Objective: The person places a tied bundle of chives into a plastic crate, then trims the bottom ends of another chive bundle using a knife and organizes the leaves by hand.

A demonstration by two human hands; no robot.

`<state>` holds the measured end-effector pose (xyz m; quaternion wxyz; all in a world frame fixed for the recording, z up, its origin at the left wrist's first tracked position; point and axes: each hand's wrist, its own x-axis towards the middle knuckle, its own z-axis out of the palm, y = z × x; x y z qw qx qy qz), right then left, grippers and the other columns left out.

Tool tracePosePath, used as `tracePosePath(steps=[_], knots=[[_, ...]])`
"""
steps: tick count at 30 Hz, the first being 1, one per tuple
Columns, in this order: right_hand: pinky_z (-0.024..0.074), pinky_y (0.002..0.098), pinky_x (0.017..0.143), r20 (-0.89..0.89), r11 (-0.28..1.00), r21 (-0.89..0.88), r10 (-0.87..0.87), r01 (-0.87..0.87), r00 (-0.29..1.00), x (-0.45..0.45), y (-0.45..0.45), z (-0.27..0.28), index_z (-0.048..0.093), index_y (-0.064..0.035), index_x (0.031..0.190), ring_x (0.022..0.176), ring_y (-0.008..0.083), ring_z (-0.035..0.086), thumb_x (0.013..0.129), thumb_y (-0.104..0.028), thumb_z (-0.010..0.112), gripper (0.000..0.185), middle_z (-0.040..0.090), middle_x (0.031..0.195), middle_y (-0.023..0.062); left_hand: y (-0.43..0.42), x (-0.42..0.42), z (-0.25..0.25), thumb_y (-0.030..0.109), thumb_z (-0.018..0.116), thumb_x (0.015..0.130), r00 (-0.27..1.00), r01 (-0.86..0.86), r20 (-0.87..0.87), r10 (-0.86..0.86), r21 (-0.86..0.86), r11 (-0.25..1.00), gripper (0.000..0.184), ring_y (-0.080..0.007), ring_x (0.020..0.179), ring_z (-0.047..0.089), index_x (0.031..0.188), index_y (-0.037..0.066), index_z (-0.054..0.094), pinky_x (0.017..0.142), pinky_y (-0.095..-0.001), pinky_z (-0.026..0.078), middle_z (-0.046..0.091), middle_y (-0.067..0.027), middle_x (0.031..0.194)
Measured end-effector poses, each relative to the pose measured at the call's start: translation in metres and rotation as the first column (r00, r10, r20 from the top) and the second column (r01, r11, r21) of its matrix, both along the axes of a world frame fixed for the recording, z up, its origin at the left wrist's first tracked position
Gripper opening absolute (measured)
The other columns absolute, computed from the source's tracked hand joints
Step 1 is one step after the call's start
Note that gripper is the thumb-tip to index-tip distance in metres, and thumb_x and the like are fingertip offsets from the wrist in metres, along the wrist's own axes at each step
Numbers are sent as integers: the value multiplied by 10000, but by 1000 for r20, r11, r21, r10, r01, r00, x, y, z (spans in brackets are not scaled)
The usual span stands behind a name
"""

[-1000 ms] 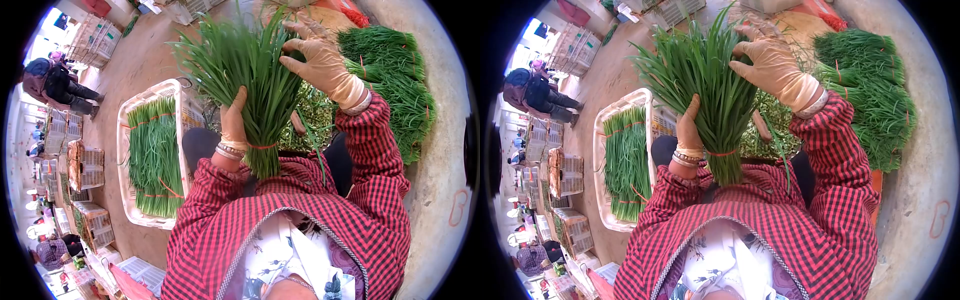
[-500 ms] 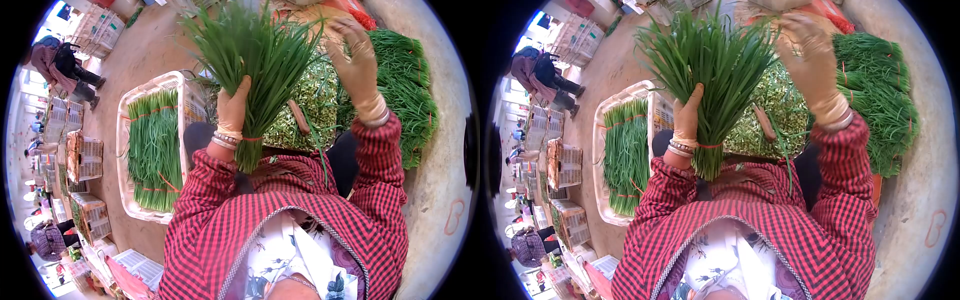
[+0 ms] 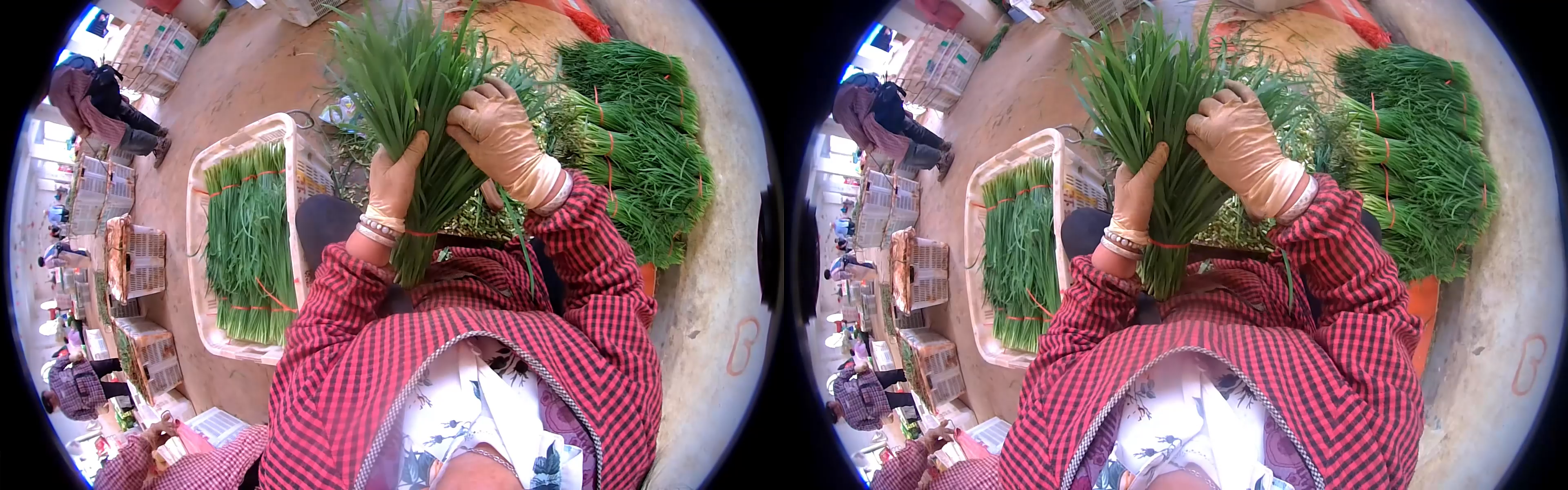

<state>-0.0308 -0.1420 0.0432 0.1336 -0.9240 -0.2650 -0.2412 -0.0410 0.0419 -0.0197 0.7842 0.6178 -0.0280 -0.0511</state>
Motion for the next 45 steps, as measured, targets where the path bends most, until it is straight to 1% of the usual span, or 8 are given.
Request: tracePosePath(steps=[10, 20, 24, 30, 34, 37, 43, 45], knots=[[462, 390, 740, 359, 946, 254, -286, 202, 889, 7, -42, 37, 642, -58, 891, 805, 258, 598, 807, -217, 728, 200, 631, 816, 91, 1, 1, -4, 215, 651, 924, 996, -69, 65, 63, 98, 993, 342, -130, 950, 601, 1184, -6, 621, 844, -279, 476, 662, -50, 1089], [494, 393, 669, -137, 932, 362, 87, -32, 987, 3, 14, 26, 663, -28, 876, 733, 272, 634, 867, -311, 664, 283, 643, 758, 116, -5, -5, -4, 287, 656, 919, 997, 10, 79, -17, 87, 996, 375, -132, 959, 596, 1182, 21, 628, 854, -296, 461, 682, -65, 1067], [475, 250, 666, -436, 649, 761, 481, 25, 761, -3, 1, 32, 676, -5, 925, 729, 104, 581, 920, -177, 640, 176, 651, 782, 28, -4, -5, -3, 265, 664, 913, 997, 36, 61, -38, 45, 998, 369, -135, 964, 592, 1186, 19, 630, 856, -293, 459, 676, -62, 1083], [488, 286, 833, -100, 149, 989, 573, 17, 813, -14, -61, 44, 666, -22, 990, 826, 126, 609, 940, -106, 588, 125, 668, 870, 47, 7, 2, -5, 242, 674, 907, 997, -58, -48, 53, -106, 993, 391, -152, 965, 593, 1171, -40, 618, 865, -295, 464, 659, -63, 1100], [451, 310, 989, -440, 529, 797, 179, 291, 880, -27, -74, -22, 617, 0, 1198, 1080, 191, 612, 876, -176, 694, 375, 667, 1149, 111, 24, 18, 7, 214, 674, 906, 966, -246, -121, 228, -162, 956, 391, -170, 965, 597, 1180, -55, 603, 877, -293, 466, 646, -85, 1125], [270, 413, 1138, -740, 634, 602, 215, 485, 638, -47, -34, -56, 210, 41, 1484, 1402, 356, 288, 794, -398, 768, 990, 305, 1493, 270, 15, 23, 36, 182, 680, 899, 976, -215, -79, 202, -209, 954, 435, -182, 991, 593, 1249, -36, 543, 882, -307, 477, 614, -101, 1185], [441, 350, 976, -686, 633, 677, 359, 374, 633, -44, 23, -90, 450, -3, 1368, 1185, 256, 536, 781, -308, 777, 738, 567, 1278, 151, -28, 6, 31, 238, 743, 847, 927, -69, 372, -52, 304, 950, 547, -167, 952, 607, 1273, -25, 524, 847, -304, 488, 645, -97, 1097], [466, 325, 936, -448, 211, 893, 501, 398, 740, -46, 17, -104, 523, 2, 1289, 1075, 182, 582, 790, -253, 792, 622, 630, 1159, 73, -6, 5, 36, 221, 726, 862, 969, 50, 220, -113, 275, 960, 423, -146, 940, 615, 1182, -23, 596, 859, -295, 480, 662, -84, 1036]])
